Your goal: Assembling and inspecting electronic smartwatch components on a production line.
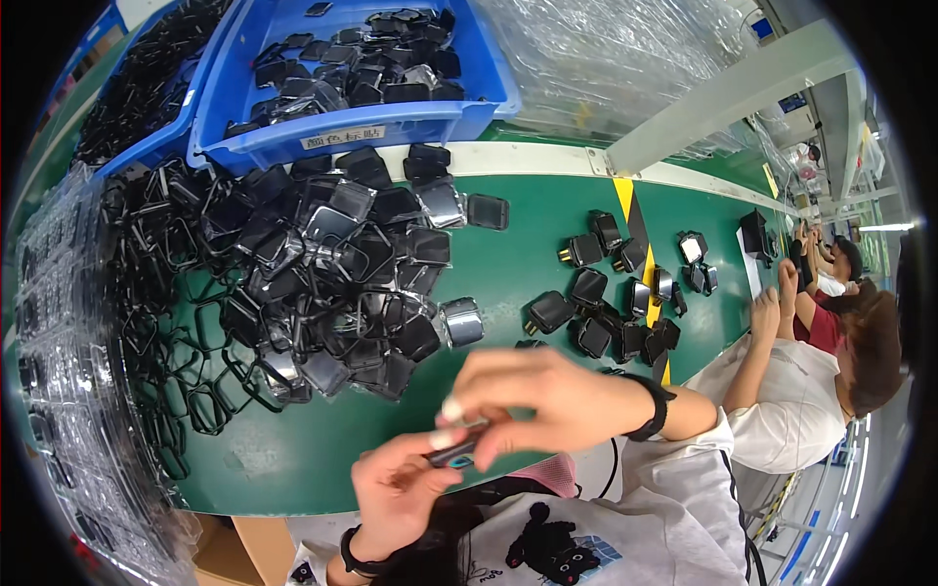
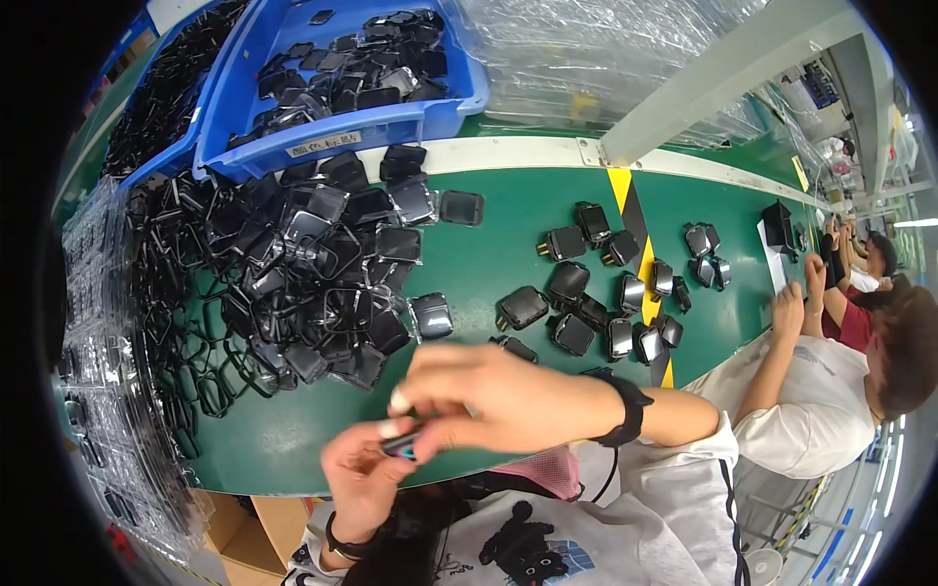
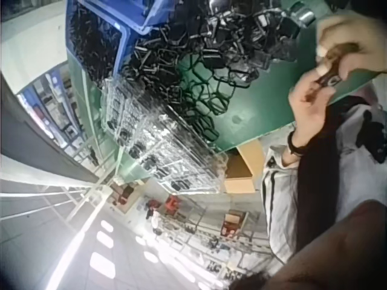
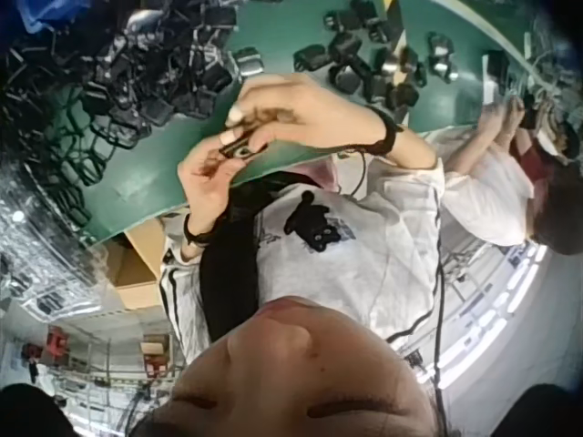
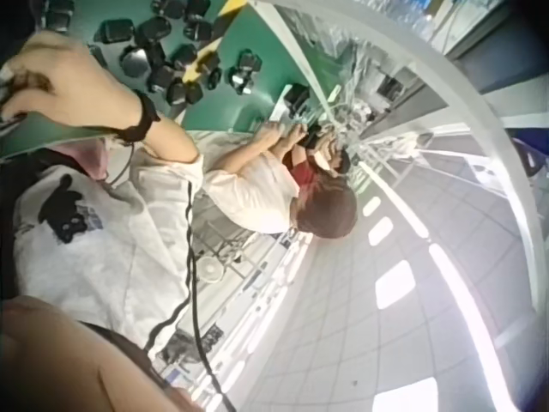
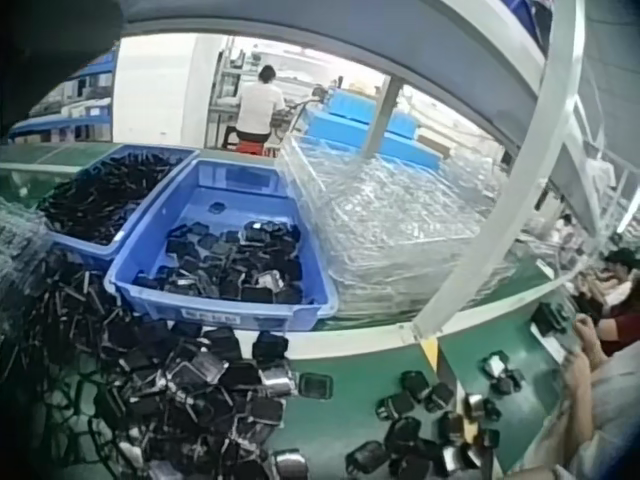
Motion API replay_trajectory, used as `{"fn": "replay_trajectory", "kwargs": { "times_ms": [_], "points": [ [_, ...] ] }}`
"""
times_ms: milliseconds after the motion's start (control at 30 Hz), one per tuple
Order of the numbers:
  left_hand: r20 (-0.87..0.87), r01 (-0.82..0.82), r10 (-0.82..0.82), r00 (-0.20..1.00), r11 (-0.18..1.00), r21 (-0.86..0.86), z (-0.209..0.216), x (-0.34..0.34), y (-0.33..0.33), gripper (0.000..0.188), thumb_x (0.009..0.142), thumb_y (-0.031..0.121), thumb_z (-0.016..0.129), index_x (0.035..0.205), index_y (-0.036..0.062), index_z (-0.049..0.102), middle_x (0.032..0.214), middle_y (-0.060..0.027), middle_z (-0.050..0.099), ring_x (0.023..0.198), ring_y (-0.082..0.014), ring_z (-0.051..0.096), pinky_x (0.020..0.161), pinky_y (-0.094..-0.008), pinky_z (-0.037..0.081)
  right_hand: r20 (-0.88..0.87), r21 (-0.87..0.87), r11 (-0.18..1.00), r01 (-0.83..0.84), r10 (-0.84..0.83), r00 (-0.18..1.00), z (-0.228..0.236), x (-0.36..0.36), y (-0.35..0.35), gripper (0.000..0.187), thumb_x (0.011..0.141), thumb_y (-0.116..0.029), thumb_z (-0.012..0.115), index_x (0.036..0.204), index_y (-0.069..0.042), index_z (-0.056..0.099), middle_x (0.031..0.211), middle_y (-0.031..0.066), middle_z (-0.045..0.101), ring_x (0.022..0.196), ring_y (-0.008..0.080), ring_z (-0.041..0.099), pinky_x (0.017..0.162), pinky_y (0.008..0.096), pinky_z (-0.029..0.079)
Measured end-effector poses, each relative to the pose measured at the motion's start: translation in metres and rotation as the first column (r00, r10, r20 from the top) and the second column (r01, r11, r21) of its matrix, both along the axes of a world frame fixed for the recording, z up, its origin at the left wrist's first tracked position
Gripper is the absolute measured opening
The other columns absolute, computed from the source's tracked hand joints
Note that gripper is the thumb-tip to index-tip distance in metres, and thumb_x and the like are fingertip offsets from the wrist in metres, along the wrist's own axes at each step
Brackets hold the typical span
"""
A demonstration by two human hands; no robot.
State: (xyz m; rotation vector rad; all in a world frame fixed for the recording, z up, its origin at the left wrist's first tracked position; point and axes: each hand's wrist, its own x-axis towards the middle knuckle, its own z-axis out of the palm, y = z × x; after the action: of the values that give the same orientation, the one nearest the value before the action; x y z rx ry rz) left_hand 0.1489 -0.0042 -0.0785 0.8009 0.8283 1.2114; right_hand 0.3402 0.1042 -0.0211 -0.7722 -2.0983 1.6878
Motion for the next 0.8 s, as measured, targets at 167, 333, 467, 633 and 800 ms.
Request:
{"fn": "replay_trajectory", "kwargs": {
  "times_ms": [167, 333, 467, 633, 800],
  "points": [
    [0.055, -0.232, 0.238, 0.970, 0.968, -0.099, 0.008, -0.004, 0.012, 0.044, 0.089, 0.009, 0.064, 0.126, -0.0072, 0.046, 0.111, -0.0247, 0.061, 0.100, -0.0382, 0.064, 0.081, -0.0448, 0.058, 0.240, 0.766, 0.632, 0.121, -0.455, 0.858, -0.015, -0.007, 0.022, 0.045, 0.075, -0.006, 0.074, 0.114, 0.000, 0.052, 0.104, 0.0136, 0.054, 0.085, 0.0304, 0.056, 0.073, 0.0353, 0.049],
    [0.047, -0.309, 0.313, 0.949, 0.948, -0.078, 0.010, -0.004, 0.018, 0.046, 0.089, 0.011, 0.064, 0.128, -0.0043, 0.045, 0.110, -0.0220, 0.062, 0.100, -0.0362, 0.064, 0.080, -0.0412, 0.059, 0.260, 0.411, 0.899, 0.152, -0.276, 0.925, -0.012, -0.001, 0.022, 0.032, 0.072, 0.002, 0.070, 0.097, 0.002, 0.051, 0.100, 0.0180, 0.051, 0.091, 0.0381, 0.054, 0.078, 0.0362, 0.049],
    [0.107, -0.321, 0.330, 0.938, 0.942, -0.094, 0.015, 0.002, 0.020, 0.045, 0.090, 0.010, 0.063, 0.128, -0.0036, 0.044, 0.112, -0.0223, 0.062, 0.102, -0.0367, 0.064, 0.081, -0.0411, 0.058, -0.015, 0.591, 0.801, 0.095, -0.106, 0.994, 0.016, 0.010, -0.011, 0.024, 0.070, 0.010, 0.065, 0.092, 0.003, 0.058, 0.094, 0.0165, 0.050, 0.090, 0.0340, 0.062, 0.068, 0.0390, 0.053],
    [0.174, -0.223, 0.239, 0.955, 0.969, -0.106, 0.024, 0.014, 0.022, 0.044, 0.090, 0.011, 0.063, 0.127, -0.0032, 0.043, 0.114, -0.0244, 0.061, 0.103, -0.0387, 0.062, 0.083, -0.0434, 0.057, -0.169, 0.863, 0.468, 0.190, -0.087, 0.982, 0.021, 0.011, -0.039, 0.026, 0.063, 0.012, 0.072, 0.086, 0.011, 0.061, 0.093, 0.0192, 0.052, 0.075, 0.0353, 0.064, 0.056, 0.0353, 0.056],
    [0.191, -0.156, 0.160, 0.969, 0.987, -0.035, 0.026, 0.018, 0.022, 0.043, 0.091, 0.012, 0.062, 0.127, -0.0028, 0.043, 0.115, -0.0272, 0.059, 0.105, -0.0399, 0.061, 0.084, -0.0459, 0.056, -0.218, 0.814, 0.530, 0.238, -0.100, 0.971, 0.015, 0.022, -0.046, 0.022, 0.064, 0.013, 0.072, 0.082, 0.010, 0.059, 0.091, 0.0198, 0.052, 0.068, 0.0339, 0.064, 0.059, 0.0397, 0.060]
  ]
}}
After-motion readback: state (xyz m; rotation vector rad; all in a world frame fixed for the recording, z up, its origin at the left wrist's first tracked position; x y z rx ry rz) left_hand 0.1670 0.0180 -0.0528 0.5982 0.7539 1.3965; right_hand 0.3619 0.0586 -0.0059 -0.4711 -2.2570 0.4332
